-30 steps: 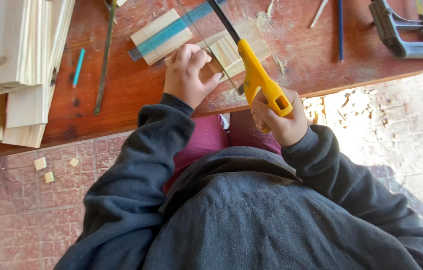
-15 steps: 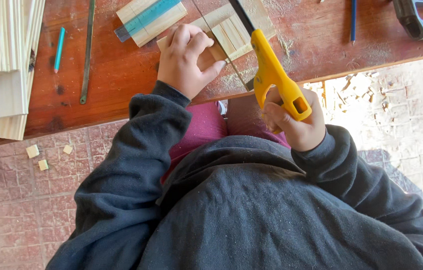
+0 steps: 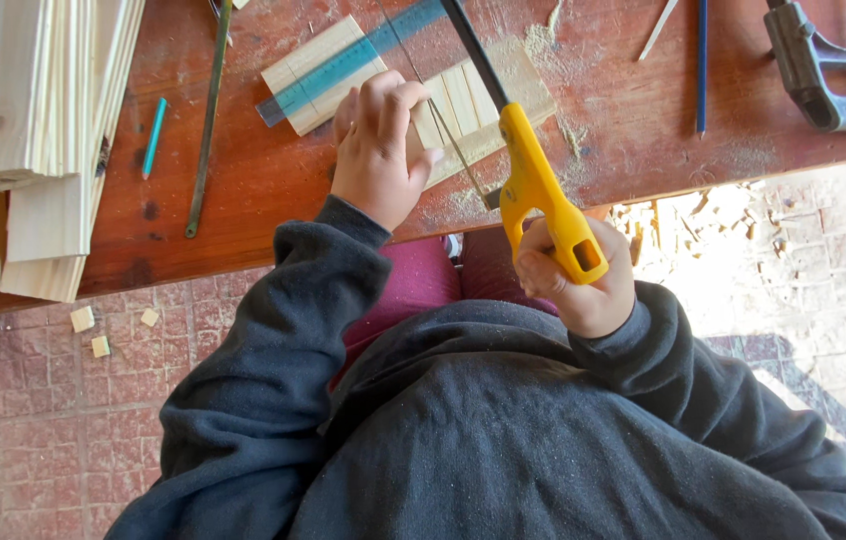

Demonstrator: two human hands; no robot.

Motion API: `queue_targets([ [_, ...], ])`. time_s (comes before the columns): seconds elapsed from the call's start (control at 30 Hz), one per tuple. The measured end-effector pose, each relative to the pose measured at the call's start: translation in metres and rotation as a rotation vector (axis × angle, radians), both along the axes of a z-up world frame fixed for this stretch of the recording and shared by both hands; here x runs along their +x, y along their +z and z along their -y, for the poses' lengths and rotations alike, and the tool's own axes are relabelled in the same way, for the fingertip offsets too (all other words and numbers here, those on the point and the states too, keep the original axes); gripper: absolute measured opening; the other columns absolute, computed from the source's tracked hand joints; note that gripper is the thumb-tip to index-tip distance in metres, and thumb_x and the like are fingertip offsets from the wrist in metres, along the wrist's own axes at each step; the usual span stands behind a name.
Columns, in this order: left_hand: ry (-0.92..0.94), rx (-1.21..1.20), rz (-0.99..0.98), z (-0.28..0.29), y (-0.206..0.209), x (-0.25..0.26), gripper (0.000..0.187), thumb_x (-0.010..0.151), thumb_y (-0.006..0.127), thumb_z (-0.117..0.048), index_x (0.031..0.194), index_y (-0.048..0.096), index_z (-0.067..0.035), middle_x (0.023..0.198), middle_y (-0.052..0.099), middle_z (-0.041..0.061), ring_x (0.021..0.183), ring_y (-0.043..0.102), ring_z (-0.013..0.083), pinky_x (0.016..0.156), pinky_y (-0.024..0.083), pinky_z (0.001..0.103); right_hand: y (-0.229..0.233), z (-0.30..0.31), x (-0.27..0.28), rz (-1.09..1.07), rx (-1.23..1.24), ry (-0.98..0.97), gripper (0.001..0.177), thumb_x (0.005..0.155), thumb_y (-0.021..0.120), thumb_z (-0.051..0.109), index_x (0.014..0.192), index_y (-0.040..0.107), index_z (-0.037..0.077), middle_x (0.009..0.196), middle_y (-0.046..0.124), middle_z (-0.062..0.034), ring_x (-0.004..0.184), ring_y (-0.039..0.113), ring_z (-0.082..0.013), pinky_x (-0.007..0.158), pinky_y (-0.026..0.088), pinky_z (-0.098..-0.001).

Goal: The person uses a yellow-handled coping saw to cut a small rectangular piece of light-colored wood on a wooden workbench. They hold the wood steady with their left hand and saw with their right hand, producing sawdust as they cut along a marked line.

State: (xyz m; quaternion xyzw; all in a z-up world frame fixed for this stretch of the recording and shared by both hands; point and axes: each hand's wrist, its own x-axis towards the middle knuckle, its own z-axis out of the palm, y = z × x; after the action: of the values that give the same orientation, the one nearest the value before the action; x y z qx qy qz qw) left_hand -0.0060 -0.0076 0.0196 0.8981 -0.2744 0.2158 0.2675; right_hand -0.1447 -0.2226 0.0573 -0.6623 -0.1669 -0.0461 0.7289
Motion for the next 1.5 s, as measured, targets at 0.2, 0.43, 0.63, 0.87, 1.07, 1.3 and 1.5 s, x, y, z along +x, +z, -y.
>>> queue_targets([
  [0.2,-0.045,-0.052,0.021,-0.007,-0.002,0.002,0.084,0.076,0.078,0.012,0.146,0.043,-0.019,0.133,0.041,0.012,0.098,0.062,0.0248,0.110,0.048,0.053,0.015,-0.003,-0.003,0.102,-0.051,0.002,0.021,0.098,0.060,0.021,0.084,0.056,0.006,0.065,0.056,-0.0038,0.055,0.051,-0.0155,0.058,0.048,-0.0267],
  [0.43,-0.076,-0.102,-0.068,-0.012,-0.008,0.003,0.098,0.079,0.083,0.009,0.155,0.030,-0.022,0.140,0.036,0.015,0.117,0.062,0.0335,0.097,0.062,0.053,0.012,-0.004,-0.010,0.097,-0.182,-0.046,0.022,0.096,0.061,0.024,0.081,0.057,0.009,0.064,0.060,-0.0013,0.052,0.053,-0.0143,0.058,0.047,-0.0262],
  [0.63,-0.144,-0.286,-0.155,-0.018,-0.009,0.006,0.085,0.087,0.072,0.012,0.154,0.031,-0.020,0.131,0.048,0.011,0.080,0.062,0.0115,0.100,0.059,0.040,0.001,-0.001,-0.014,0.100,-0.164,-0.050,0.020,0.096,0.062,0.022,0.083,0.057,0.008,0.067,0.060,-0.0031,0.054,0.054,-0.0152,0.060,0.048,-0.0270],
  [0.87,0.020,-0.122,-0.150,-0.015,-0.007,0.009,0.020,0.092,0.071,-0.030,0.098,0.055,-0.017,0.095,0.071,-0.003,0.088,0.067,0.0290,0.088,0.037,0.047,-0.003,0.005,-0.018,0.198,-0.200,-0.009,0.015,0.094,0.062,0.020,0.085,0.058,0.009,0.072,0.063,-0.0027,0.059,0.060,-0.0176,0.065,0.054,-0.0286],
  [1.07,0.006,-0.077,0.104,-0.016,-0.015,0.012,0.019,0.092,0.075,-0.028,0.101,0.061,-0.020,0.088,0.066,-0.007,0.081,0.066,0.0197,0.090,0.038,0.039,-0.017,0.012,-0.020,0.260,-0.039,0.034,0.011,0.087,0.065,0.013,0.080,0.062,0.004,0.065,0.061,-0.0075,0.052,0.059,-0.0205,0.058,0.055,-0.0319],
  [1.3,-0.081,-0.121,0.176,-0.010,-0.017,0.010,0.015,0.096,0.071,-0.026,0.105,0.063,-0.019,0.081,0.061,-0.005,0.075,0.070,0.0204,0.087,0.046,0.037,-0.020,0.017,-0.033,0.244,0.192,0.040,0.013,0.085,0.068,0.017,0.088,0.068,0.004,0.063,0.066,-0.0085,0.051,0.067,-0.0194,0.060,0.062,-0.0330],
  [1.5,-0.047,-0.001,0.350,-0.014,-0.001,0.007,0.011,0.095,0.071,-0.025,0.106,0.067,-0.021,0.093,0.062,-0.003,0.084,0.070,0.0201,0.090,0.046,0.036,-0.017,0.017,-0.033,0.228,0.225,0.051,0.013,0.088,0.066,0.017,0.088,0.067,0.004,0.062,0.064,-0.0066,0.052,0.066,-0.0175,0.059,0.063,-0.0320],
])
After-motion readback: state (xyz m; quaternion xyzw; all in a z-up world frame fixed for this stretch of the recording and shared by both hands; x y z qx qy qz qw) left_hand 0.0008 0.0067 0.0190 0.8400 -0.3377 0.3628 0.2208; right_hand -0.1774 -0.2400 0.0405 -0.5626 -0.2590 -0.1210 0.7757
